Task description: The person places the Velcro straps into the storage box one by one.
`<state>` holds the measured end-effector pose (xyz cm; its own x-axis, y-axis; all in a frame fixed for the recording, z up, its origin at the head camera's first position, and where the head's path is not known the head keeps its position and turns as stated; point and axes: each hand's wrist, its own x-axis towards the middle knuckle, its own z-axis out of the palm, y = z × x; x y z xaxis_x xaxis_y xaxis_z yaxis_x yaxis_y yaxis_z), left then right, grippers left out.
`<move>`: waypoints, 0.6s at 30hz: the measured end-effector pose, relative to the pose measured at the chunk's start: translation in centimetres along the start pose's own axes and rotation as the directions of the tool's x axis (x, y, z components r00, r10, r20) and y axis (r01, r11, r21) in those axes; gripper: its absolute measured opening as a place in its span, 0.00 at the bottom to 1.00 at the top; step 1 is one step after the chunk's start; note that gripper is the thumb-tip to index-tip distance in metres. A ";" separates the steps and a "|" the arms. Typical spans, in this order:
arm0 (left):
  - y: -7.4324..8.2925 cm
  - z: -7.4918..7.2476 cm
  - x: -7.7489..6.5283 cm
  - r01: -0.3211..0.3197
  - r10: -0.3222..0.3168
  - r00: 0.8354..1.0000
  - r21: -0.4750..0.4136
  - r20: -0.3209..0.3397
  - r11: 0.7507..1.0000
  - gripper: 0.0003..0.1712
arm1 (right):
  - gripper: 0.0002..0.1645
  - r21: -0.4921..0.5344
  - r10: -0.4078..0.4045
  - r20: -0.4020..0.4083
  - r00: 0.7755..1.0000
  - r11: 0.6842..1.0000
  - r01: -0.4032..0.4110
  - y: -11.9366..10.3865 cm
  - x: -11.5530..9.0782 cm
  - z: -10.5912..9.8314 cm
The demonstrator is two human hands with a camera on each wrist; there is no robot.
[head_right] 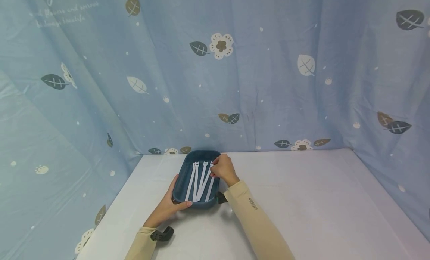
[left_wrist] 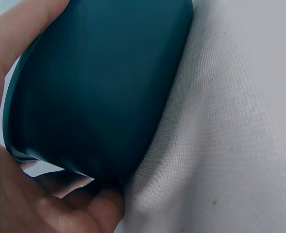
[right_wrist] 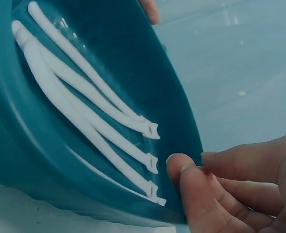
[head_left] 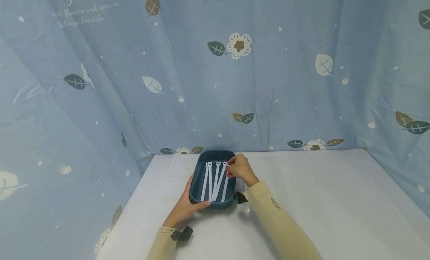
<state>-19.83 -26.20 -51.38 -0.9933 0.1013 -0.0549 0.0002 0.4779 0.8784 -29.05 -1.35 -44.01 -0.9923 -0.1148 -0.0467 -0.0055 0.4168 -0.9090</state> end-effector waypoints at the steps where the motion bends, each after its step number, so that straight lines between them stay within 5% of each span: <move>1: 0.0 0.0 0.0 0.001 -0.001 1.000 0.000 0.000 1.000 0.71 | 0.18 0.005 -0.001 0.009 1.000 1.000 0.001 -0.1 -0.1 -0.1; 18: -0.1 0.0 0.1 -0.012 0.012 1.000 -0.034 0.005 0.999 0.70 | 0.20 0.029 -0.086 -0.021 0.996 0.996 0.087 0.0 -2.2 -4.7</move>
<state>-19.88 -26.24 -51.45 -0.9926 0.1118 -0.0464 0.0085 0.4463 0.8948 -27.45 3.19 -41.97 -0.9905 -0.1315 0.0404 -0.0878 0.3789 -0.9213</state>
